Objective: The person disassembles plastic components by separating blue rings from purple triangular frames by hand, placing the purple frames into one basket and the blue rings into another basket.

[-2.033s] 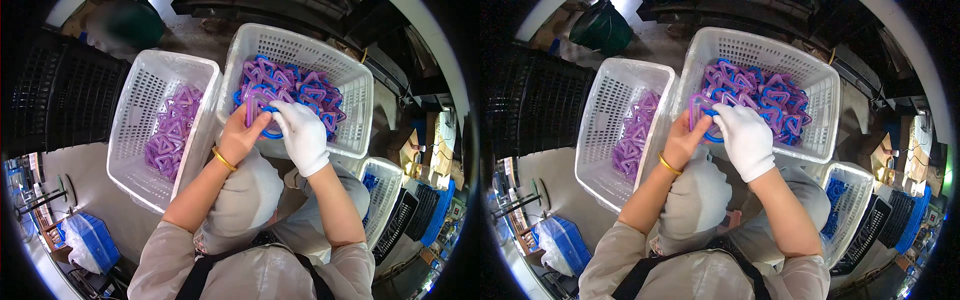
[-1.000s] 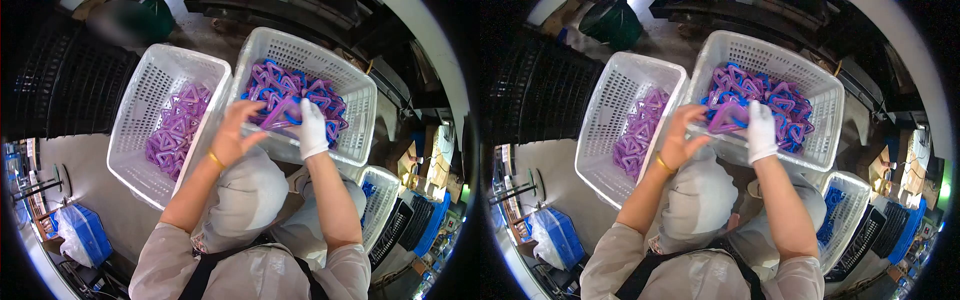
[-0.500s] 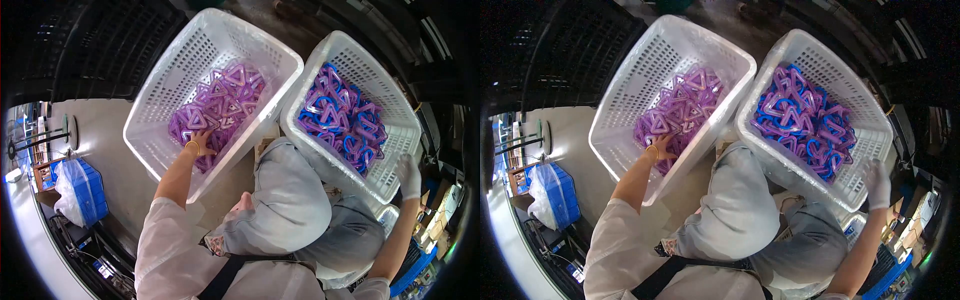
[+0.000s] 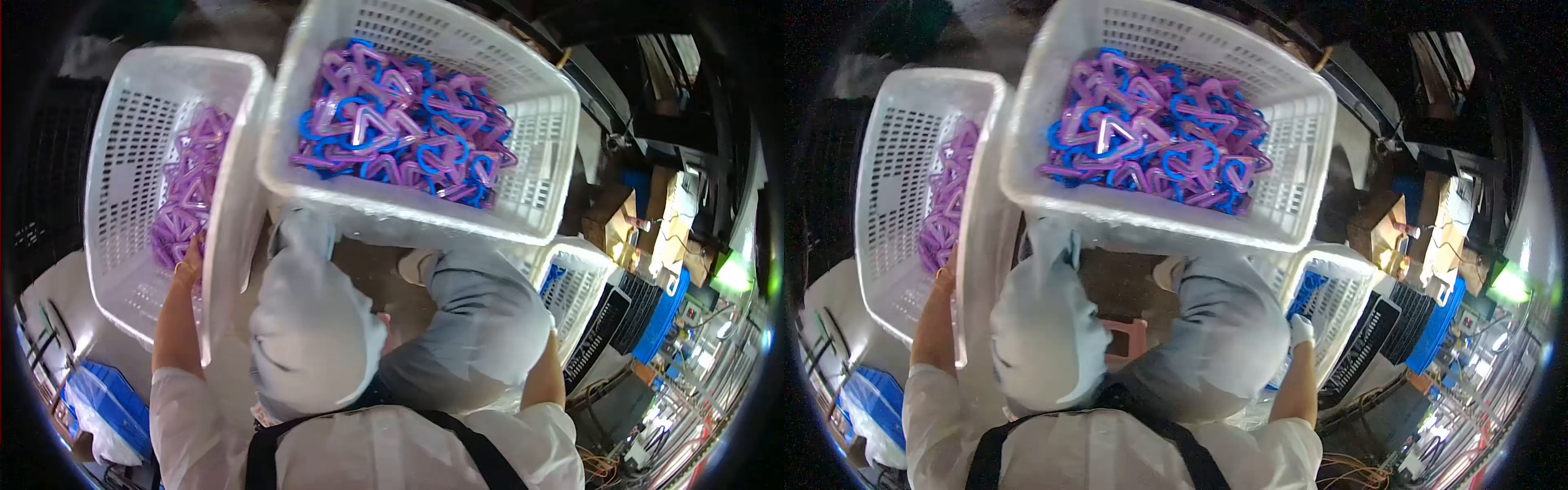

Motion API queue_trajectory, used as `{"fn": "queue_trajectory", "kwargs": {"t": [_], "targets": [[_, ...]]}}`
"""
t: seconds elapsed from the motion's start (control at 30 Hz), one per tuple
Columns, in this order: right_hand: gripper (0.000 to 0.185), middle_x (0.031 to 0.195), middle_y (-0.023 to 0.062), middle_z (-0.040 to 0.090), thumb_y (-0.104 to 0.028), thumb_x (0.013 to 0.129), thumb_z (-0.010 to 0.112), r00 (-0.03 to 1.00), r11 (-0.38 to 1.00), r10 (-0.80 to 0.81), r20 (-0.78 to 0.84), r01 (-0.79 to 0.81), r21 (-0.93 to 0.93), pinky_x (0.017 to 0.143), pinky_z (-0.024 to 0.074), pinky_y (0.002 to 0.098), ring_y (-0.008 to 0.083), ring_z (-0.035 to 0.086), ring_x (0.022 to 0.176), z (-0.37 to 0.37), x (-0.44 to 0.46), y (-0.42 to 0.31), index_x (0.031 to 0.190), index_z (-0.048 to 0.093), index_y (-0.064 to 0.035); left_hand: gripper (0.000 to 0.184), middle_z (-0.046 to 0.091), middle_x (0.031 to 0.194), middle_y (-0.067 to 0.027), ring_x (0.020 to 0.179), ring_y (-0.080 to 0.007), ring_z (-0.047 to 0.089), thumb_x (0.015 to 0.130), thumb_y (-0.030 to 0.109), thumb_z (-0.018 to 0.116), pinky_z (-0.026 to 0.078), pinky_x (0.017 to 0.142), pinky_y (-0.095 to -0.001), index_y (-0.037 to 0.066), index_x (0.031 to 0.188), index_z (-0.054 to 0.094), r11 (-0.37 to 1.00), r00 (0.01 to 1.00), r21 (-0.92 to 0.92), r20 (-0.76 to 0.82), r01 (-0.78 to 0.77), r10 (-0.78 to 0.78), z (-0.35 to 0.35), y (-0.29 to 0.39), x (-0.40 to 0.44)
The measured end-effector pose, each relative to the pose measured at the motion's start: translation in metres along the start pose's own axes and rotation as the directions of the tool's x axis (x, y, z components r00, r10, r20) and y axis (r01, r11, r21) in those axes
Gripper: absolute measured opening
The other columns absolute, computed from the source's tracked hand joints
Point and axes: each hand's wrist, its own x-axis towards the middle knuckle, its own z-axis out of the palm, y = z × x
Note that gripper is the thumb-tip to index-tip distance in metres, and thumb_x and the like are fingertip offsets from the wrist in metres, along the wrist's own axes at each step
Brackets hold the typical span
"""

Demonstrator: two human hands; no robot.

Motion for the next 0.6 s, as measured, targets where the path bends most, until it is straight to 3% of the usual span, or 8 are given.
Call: {"fn": "queue_trajectory", "kwargs": {"t": [0.03,0.1,0.17,0.33,0.5,0.53,0.6], "targets": [[0.009,0.076,0.0014,0.060,-0.014,0.087,0.060,0.991,0.997,-0.038,0.126,0.045,-0.059,0.063,0.0451,0.0332,0.0163,0.057,0.070,-0.009,0.051,0.045,0.084,0.068,-0.0097,0.064,0.059,0.125,-0.0183,0.118,-0.0281,0.052,0.089,0.047,0.056,0.039,0.103,-0.0376,0.007,0.138,0.046,0.998,1.000,0.055,-0.026,0.013,-0.011,0.001,0.008,-0.001],[0.013,0.083,0.0042,0.064,-0.015,0.089,0.060,0.989,0.988,-0.117,-0.093,0.126,0.090,0.066,0.0465,0.0319,0.0173,0.058,0.074,0.025,0.081,0.082,0.097,0.066,-0.0072,0.062,0.060,0.121,-0.0195,0.115,-0.0300,0.054,0.087,0.045,0.058,0.041,0.100,-0.0387,0.005,0.134,0.049,0.958,0.995,0.287,-0.104,0.024,0.006,-0.001,0.017,-0.006],[0.014,0.084,0.0048,0.065,-0.015,0.089,0.060,0.988,0.993,-0.097,-0.117,0.104,0.053,0.067,0.0469,0.0318,0.0173,0.059,0.075,0.054,0.080,0.075,0.099,0.066,-0.0070,0.059,0.062,0.117,-0.0208,0.112,-0.0319,0.056,0.086,0.042,0.059,0.042,0.097,-0.0398,0.004,0.131,0.051,0.902,0.988,0.429,-0.154,0.051,0.017,-0.006,0.024,-0.014],[0.017,0.086,0.0063,0.066,-0.013,0.089,0.060,0.999,0.994,-0.049,0.009,0.049,-0.102,0.068,0.0480,0.0315,0.0174,0.060,0.077,0.093,0.073,0.057,0.104,0.065,-0.0063,0.053,0.065,0.108,-0.0239,0.104,-0.0368,0.060,0.082,0.036,0.063,0.046,0.089,-0.0425,0.000,0.121,0.056,0.781,0.963,0.614,-0.260,0.112,0.066,-0.011,0.048,-0.035],[0.021,0.089,0.0078,0.068,-0.012,0.089,0.060,0.983,0.971,-0.111,0.148,0.139,-0.197,0.070,0.0490,0.0312,0.0174,0.062,0.079,0.093,0.065,0.057,0.109,0.065,-0.0056,0.048,0.068,0.098,-0.0270,0.096,-0.0416,0.065,0.079,0.029,0.067,0.050,0.081,-0.0452,-0.004,0.112,0.062,0.738,0.872,0.631,-0.474,0.238,0.124,-0.012,0.063,-0.063],[0.022,0.090,0.0080,0.068,-0.012,0.089,0.060,0.975,0.964,-0.134,0.179,0.170,-0.202,0.070,0.0492,0.0311,0.0174,0.062,0.080,0.088,0.065,0.061,0.110,0.064,-0.0055,0.041,0.069,0.091,-0.0249,0.090,-0.0397,0.067,0.077,0.027,0.068,0.051,0.077,-0.0454,-0.005,0.103,0.066,0.756,0.818,0.582,-0.564,0.300,0.109,-0.007,0.070,-0.069],[0.023,0.091,0.0086,0.069,-0.011,0.090,0.060,0.960,0.953,-0.210,0.188,0.243,-0.179,0.071,0.0496,0.0310,0.0175,0.062,0.081,0.071,0.064,0.066,0.112,0.064,-0.0052,0.039,0.070,0.088,-0.0240,0.084,-0.0376,0.069,0.076,0.026,0.071,0.052,0.074,-0.0441,-0.005,0.100,0.066,0.834,0.795,0.449,-0.607,0.321,0.021,-0.014,0.076,-0.082]]}}
